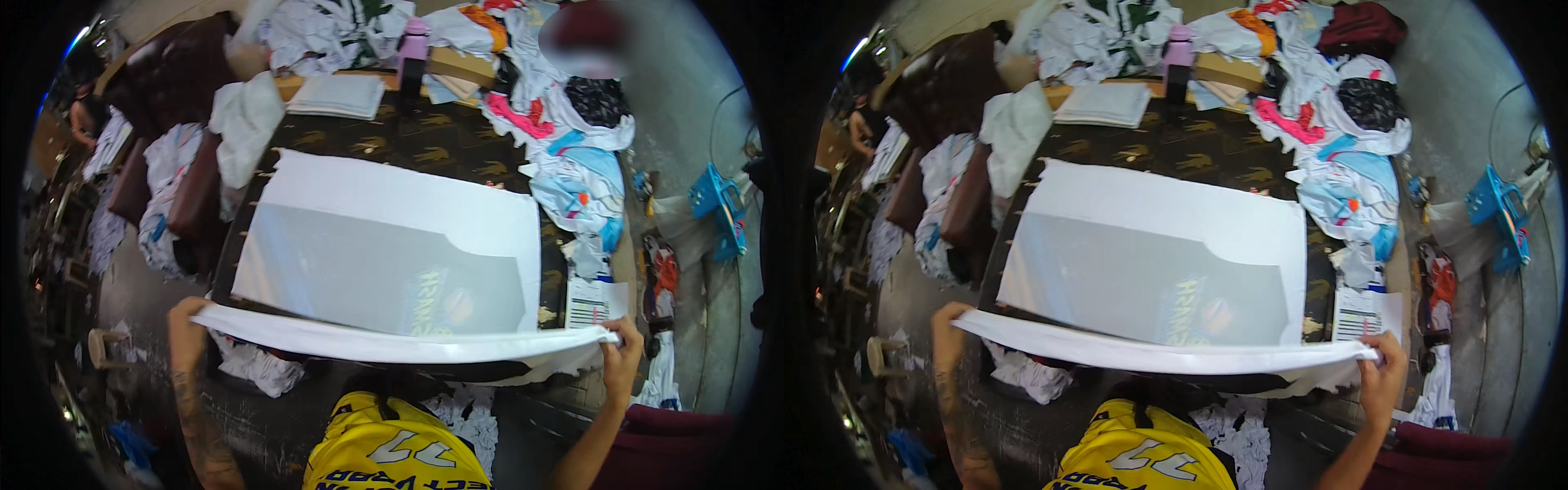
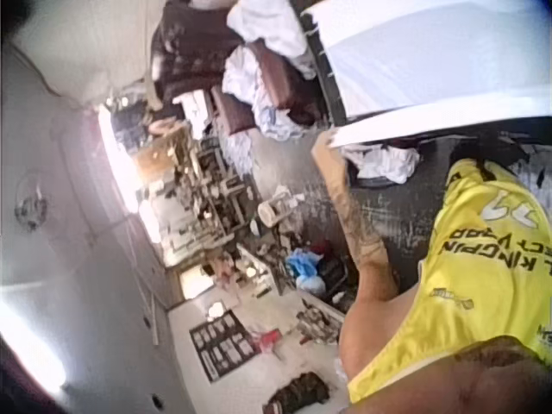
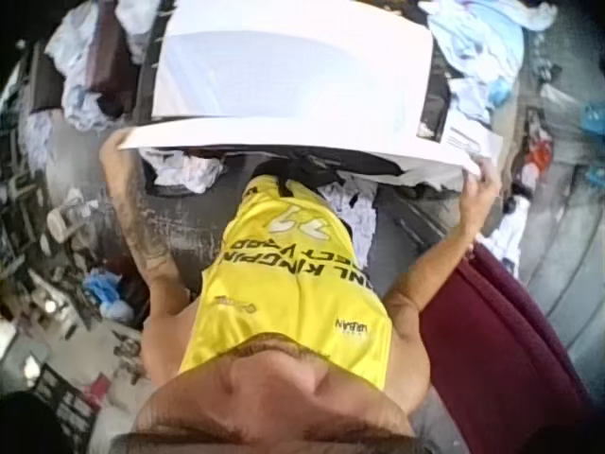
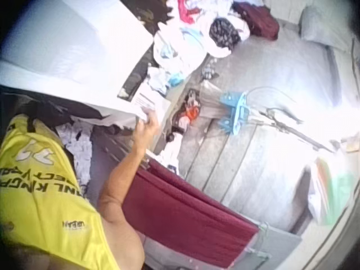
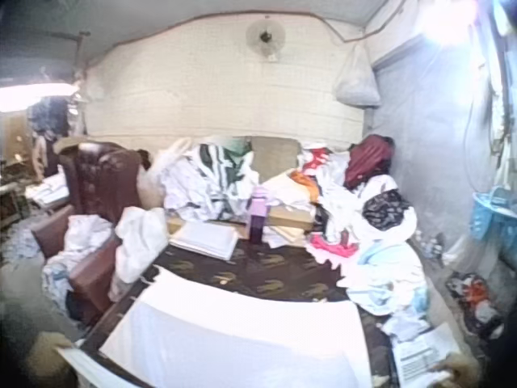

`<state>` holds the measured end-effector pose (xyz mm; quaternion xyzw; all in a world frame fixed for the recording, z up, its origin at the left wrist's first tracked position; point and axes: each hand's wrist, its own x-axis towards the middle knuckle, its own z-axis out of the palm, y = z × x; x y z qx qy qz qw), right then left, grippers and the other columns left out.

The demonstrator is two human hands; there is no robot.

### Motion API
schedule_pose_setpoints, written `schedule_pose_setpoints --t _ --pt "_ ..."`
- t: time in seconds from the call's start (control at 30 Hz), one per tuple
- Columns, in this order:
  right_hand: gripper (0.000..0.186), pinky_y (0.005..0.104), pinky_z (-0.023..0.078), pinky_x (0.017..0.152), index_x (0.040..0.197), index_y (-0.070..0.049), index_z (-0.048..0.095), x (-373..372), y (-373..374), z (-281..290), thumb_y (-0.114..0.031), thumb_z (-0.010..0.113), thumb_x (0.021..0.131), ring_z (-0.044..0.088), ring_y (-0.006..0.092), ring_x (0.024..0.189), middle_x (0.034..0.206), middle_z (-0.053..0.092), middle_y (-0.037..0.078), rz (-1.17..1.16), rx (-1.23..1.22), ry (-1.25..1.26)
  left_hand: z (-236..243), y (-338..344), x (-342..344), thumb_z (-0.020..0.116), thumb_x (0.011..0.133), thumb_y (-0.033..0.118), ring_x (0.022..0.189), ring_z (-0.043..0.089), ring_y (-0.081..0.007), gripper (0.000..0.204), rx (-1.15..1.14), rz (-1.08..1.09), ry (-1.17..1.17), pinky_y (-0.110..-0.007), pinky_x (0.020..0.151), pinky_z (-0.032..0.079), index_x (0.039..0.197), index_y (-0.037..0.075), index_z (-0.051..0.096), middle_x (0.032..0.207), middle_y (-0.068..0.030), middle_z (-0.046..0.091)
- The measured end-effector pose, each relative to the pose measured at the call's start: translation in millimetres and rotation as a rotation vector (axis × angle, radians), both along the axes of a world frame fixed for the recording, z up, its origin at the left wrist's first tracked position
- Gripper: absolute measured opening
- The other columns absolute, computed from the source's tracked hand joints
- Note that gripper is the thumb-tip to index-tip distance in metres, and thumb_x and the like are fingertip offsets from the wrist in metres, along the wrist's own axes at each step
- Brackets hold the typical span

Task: The person places a white sheet of fabric on a table, smooths it, and uses shears to cut it into smaller pieces. The person repeats this process with multiple sheets, cutting and stacking the pieces on the table.

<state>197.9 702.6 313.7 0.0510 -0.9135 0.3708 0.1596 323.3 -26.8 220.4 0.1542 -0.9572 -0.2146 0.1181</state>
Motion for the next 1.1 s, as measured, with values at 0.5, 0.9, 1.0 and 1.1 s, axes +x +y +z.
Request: schedule_pose_setpoints --t 0.5,0.9,1.0,1.1 --pt "0.025 0.0550 0.046 0.069 0.115 -0.005 0.067 -329 -72 -118 -0.028 0.060 0.110 0.062 0.0547 0.080 0.085 0.068 0.032 -0.440 0.308 0.127 -113 -75 -359 0.060 0.107 0.029 0.101 0.072 -0.0497 0.034 -0.234 0.253 0.009 -0.059 0.089 0.055 0.139 0.021 0.068 0.109 -0.0275 0.075" --pt "0.041 0.0558 0.052 0.089 0.129 -0.001 0.065 -391 -94 -232 -0.036 0.065 0.108 0.069 0.0521 0.103 0.106 0.073 0.030 -0.385 0.382 -0.300 -159 -110 -444 0.067 0.099 0.025 0.089 0.072 -0.0441 0.021 -0.471 -0.224 -0.173 -0.057 0.077 0.057 0.110 0.008 0.062 0.096 -0.0186 0.072" --pt "0.043 0.0456 0.047 0.108 0.137 -0.002 0.063 -373 -103 -226 -0.020 0.075 0.099 0.063 0.0405 0.123 0.131 0.066 0.020 -0.173 0.237 0.031 -155 -91 -418 0.071 0.098 0.026 0.099 0.068 -0.0391 0.027 -0.385 -0.093 -0.068 -0.054 0.086 0.052 0.113 0.006 0.062 0.105 -0.0161 0.068" --pt "0.031 0.0474 0.048 0.105 0.127 0.000 0.065 -284 -109 -200 -0.012 0.072 0.099 0.063 0.0418 0.120 0.125 0.067 0.022 -0.024 0.347 -0.045 -137 -17 -329 0.072 0.101 0.020 0.097 0.063 -0.0368 0.023 -0.242 -0.005 -0.054 -0.051 0.088 0.048 0.113 0.003 0.063 0.103 -0.0172 0.063"
